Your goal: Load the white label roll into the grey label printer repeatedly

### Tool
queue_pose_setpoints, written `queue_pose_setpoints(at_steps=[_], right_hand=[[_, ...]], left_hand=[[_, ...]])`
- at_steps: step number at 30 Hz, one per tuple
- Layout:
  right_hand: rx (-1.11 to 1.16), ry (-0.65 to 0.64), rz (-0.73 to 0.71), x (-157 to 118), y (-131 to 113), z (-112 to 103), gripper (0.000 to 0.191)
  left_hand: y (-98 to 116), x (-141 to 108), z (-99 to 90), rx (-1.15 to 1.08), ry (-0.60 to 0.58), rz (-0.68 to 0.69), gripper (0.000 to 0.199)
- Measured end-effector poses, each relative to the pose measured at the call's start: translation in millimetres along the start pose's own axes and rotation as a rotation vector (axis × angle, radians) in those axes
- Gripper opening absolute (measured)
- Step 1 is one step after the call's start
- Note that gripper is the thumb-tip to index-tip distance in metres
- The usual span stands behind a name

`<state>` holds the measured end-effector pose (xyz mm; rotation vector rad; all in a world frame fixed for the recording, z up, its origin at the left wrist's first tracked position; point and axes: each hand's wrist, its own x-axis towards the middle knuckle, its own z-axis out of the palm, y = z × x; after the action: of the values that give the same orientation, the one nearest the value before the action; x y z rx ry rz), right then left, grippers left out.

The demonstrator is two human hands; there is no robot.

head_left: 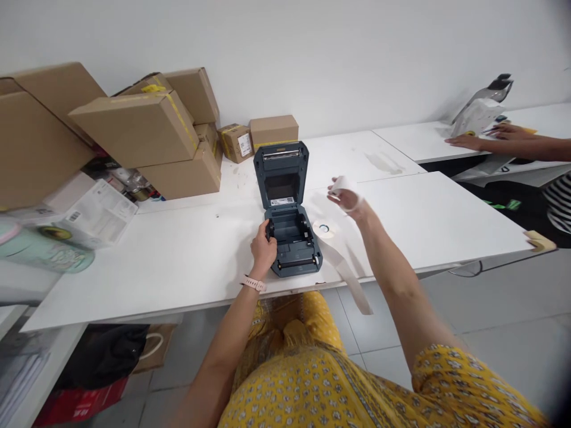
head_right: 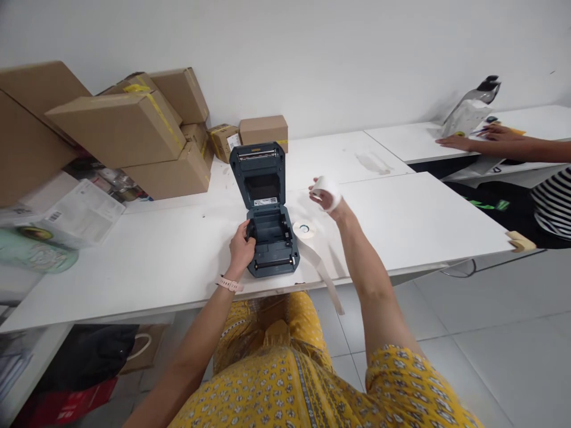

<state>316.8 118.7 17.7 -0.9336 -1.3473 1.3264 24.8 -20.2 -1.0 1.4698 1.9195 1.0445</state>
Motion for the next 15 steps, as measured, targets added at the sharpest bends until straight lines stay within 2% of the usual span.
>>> queue_pose_setpoints(at_steps=[2, 4, 6, 7, 9, 12, 15], right_hand=[[0.026, -0.072, -0.124, -12, -31, 2, 0.06], [-0.077, -0.295, -0.164, -23, -57, 16, 0.063], [-0.32, -0.566, -0.167, -28, -70, 41, 0.061], [-0.478, -0.67, -0.181, -28, -71, 57, 0.059], [-0.82, -0.771, -0.221, -25, -63, 88, 0.05], [-1.21, -0.807, -0.204, -20, -40, 126, 0.044], [-1.447, -0.864, -0.201, -21, -21, 145, 0.039]], left_hand=[[1, 0, 0.0, 0.021, -0.004, 0.004, 0.067], [0, 1, 0.2, 0.019, 0.001, 0.01, 0.067], [-2, 1, 0.6, 0.003, 0.01, 0.011, 0.067], [-3, 1, 1.0, -0.01, 0.014, 0.011, 0.067], [-6, 2, 2.3, -0.053, 0.017, 0.004, 0.065], [-12, 2, 6.8, -0.194, 0.019, -0.014, 0.064], [-18, 4, 14.5, -0.431, 0.005, -0.033, 0.067]])
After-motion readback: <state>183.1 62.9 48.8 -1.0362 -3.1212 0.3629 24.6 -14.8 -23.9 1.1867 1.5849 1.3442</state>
